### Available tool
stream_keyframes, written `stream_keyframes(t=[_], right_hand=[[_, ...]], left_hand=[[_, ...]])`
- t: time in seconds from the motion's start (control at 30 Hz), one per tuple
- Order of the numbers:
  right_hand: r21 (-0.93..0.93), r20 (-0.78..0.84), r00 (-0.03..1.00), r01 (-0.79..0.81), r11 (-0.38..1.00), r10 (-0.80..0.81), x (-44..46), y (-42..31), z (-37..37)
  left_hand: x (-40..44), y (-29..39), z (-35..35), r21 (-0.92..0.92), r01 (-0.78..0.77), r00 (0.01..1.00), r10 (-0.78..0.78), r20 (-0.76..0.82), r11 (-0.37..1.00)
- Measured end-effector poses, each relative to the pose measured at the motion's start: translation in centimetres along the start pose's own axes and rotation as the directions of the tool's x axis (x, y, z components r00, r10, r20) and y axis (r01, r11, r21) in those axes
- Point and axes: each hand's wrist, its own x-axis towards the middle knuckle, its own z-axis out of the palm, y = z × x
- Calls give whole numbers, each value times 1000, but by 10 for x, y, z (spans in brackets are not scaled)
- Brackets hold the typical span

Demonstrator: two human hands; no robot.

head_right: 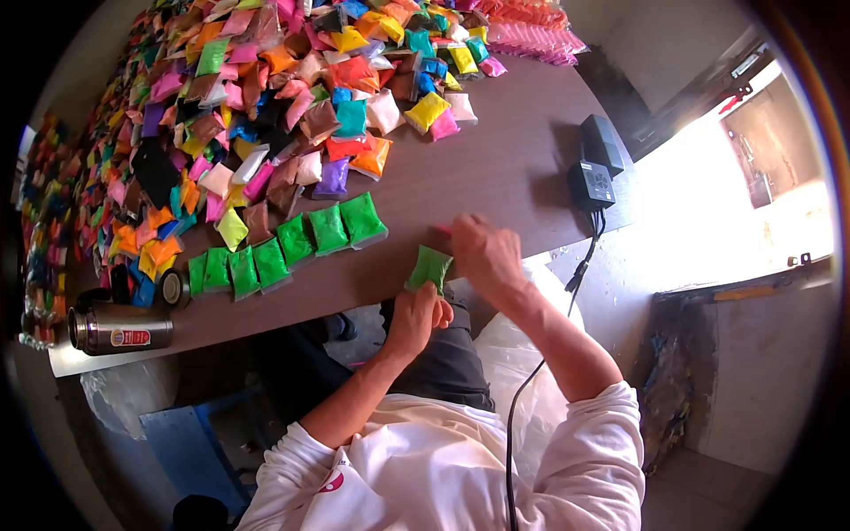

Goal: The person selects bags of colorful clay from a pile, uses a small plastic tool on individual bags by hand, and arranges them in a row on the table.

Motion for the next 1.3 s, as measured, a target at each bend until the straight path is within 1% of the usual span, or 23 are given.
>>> stream_keyframes(t=[0.03,0.07,0.1,0.13,0.17,0.2,0.27,0.3,0.4,0.53,0.6,0.67,0.73,0.8,0.83,0.9,0.93,1.0,1.07,1.13,1.17,1.23,1.3], right_hand=[[-24,-59,998,-33,999,32,2,3,-1],[-22,-58,998,-19,1000,18,3,2,-1],[69,-28,999,49,996,-47,-3,-7,-8],[162,-3,994,104,981,-105,-12,-17,-15],[148,57,984,156,977,-166,-16,-28,-22],[146,55,985,155,977,-164,-19,-31,-19],[37,115,970,213,976,-216,-24,-31,-10],[32,85,961,262,965,-264,-23,-28,-9],[-5,106,968,231,973,-229,-18,-16,-1],[27,93,974,204,979,-206,-10,-10,2],[77,17,987,160,984,-162,-9,-7,5],[58,11,993,120,991,-121,-8,-5,7],[39,2,997,82,996,-82,-8,-1,10],[-38,-142,990,16,999,-21,-8,3,11],[-41,-146,989,25,999,-30,-9,0,5],[62,-57,991,126,990,-122,-24,-12,-6],[66,-54,991,123,990,-120,-29,-17,-6],[81,53,985,161,984,-165,-32,-26,-5],[58,52,980,187,981,-190,-27,-23,-5],[3,40,967,251,968,-251,-24,-12,4],[4,39,969,245,970,-245,-23,-5,8],[-58,-89,983,156,986,-161,-16,8,10],[-25,-111,975,190,981,-192,-24,4,10]], left_hand=[[-4,-2,-1,11,24,1000,-24,-11,1000],[-4,-3,-3,21,43,999,-43,-30,999],[-5,-5,-4,18,47,998,-47,-43,999],[-6,-8,-5,1,2,1000,-2,-30,1000],[-5,-9,-5,-14,-49,999,49,-9,999],[-3,-7,-4,-13,-50,999,50,-5,999],[-3,-2,-2,-1,2,1000,-2,-18,1000],[-2,-1,-2,-1,4,1000,-4,-20,1000],[-3,2,-4,8,53,998,-52,-18,999],[4,5,-3,-29,23,1000,-24,-11,999],[6,3,-2,-29,3,1000,-3,-12,1000],[5,0,-2,-40,33,999,-34,-32,999],[5,-1,-2,-29,15,999,-16,-31,999],[2,-1,-2,-17,-6,1000,6,-29,1000],[0,-1,-2,-5,4,999,-4,-34,1000],[-4,-3,-3,3,26,998,-26,-58,1000],[-4,-2,-2,7,-1,999,1,-43,1000],[-1,0,-1,13,-32,999,33,-19,999],[-2,0,1,55,-37,999,39,-31,998],[2,-6,-3,38,-26,999,28,-38,999],[3,-9,-3,19,-18,999,19,-40,1000],[4,-7,-2,18,-5,1000,5,-25,1000],[3,-5,-3,16,14,1000,-14,-26,1000]])
